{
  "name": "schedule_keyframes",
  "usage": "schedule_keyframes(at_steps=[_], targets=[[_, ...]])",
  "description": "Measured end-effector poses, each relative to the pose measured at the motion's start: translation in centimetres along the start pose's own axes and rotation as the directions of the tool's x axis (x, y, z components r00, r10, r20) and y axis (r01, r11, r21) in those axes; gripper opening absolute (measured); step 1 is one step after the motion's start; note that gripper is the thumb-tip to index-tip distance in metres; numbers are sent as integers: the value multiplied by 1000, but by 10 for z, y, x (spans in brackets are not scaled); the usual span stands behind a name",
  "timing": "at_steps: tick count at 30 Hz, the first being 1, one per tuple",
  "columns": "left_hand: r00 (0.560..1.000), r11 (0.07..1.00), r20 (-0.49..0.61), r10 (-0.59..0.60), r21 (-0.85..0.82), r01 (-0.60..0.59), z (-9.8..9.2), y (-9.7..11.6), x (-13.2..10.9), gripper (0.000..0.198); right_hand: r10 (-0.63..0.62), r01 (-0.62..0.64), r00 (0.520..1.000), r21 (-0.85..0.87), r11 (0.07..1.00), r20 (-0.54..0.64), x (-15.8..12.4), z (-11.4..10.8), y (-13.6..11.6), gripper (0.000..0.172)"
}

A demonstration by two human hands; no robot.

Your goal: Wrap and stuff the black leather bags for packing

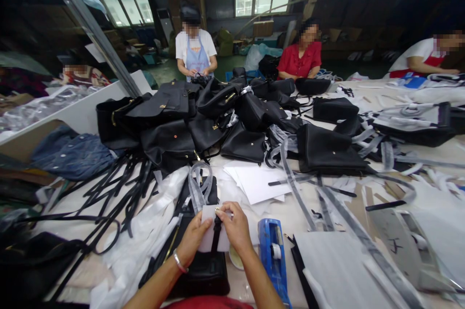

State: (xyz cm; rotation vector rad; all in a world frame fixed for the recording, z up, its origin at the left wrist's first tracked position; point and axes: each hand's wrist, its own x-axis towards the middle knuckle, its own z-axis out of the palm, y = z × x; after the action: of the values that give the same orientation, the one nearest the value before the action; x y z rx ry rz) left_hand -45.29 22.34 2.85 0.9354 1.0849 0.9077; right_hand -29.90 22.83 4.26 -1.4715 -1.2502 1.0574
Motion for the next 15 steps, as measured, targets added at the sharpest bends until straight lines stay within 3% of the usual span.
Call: schedule_keyframes(at_steps=[15], targets=[[978,997,206,-35,73,20,-11,12,15,36,96,-95,995,23,995,-6,3,0,-1,18]])
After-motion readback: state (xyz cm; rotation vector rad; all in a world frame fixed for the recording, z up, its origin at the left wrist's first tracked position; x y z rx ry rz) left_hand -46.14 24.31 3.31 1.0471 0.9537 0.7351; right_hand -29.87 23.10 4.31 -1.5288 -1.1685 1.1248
